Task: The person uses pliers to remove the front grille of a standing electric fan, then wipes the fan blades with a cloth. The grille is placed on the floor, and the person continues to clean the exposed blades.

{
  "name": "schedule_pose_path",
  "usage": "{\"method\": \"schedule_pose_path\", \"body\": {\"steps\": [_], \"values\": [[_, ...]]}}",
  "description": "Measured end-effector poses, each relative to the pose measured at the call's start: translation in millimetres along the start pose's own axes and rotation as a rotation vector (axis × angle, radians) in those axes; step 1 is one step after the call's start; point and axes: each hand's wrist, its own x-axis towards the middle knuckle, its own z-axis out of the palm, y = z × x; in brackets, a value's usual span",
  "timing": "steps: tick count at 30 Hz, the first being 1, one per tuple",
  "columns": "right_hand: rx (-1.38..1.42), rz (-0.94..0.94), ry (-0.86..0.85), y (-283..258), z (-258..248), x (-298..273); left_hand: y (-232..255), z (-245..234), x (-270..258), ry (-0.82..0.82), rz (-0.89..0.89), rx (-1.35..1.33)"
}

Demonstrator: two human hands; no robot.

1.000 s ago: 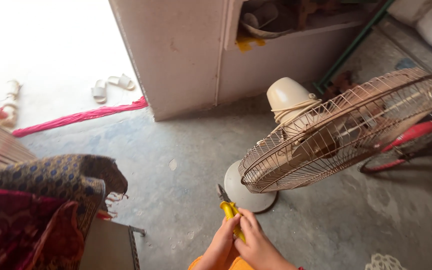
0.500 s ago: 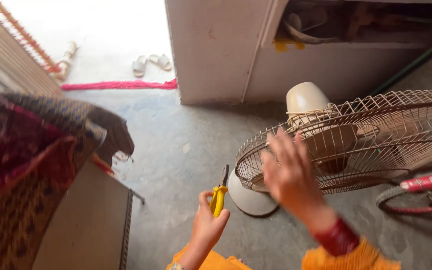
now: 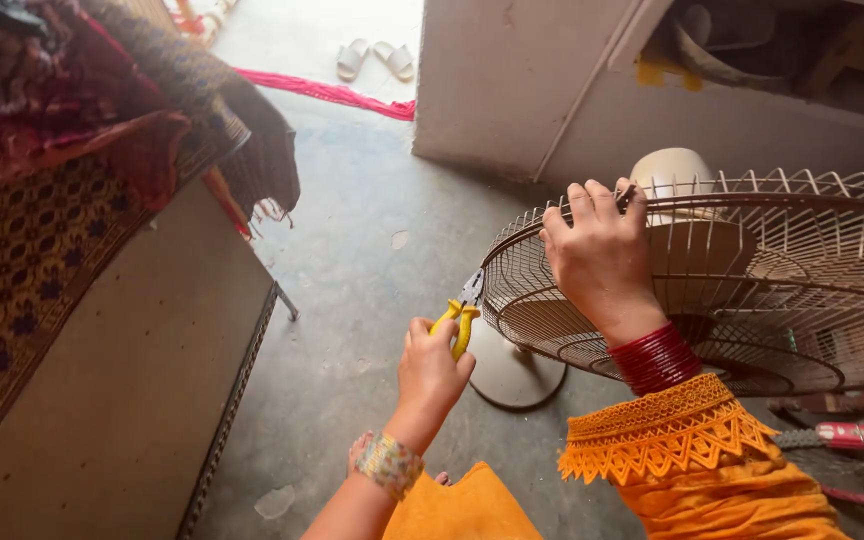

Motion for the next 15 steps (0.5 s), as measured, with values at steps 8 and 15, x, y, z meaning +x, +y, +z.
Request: {"method": "schedule_pose_path", "body": {"steps": [8, 15], "values": [[0.018, 0.026, -0.008, -1, -1, 0, 9, 1, 5, 0.021, -0.029, 0.027], [0.010, 0.030, -0.008, -2, -4, 1, 17, 2, 0, 0.034, -0.031, 0.075]]}}
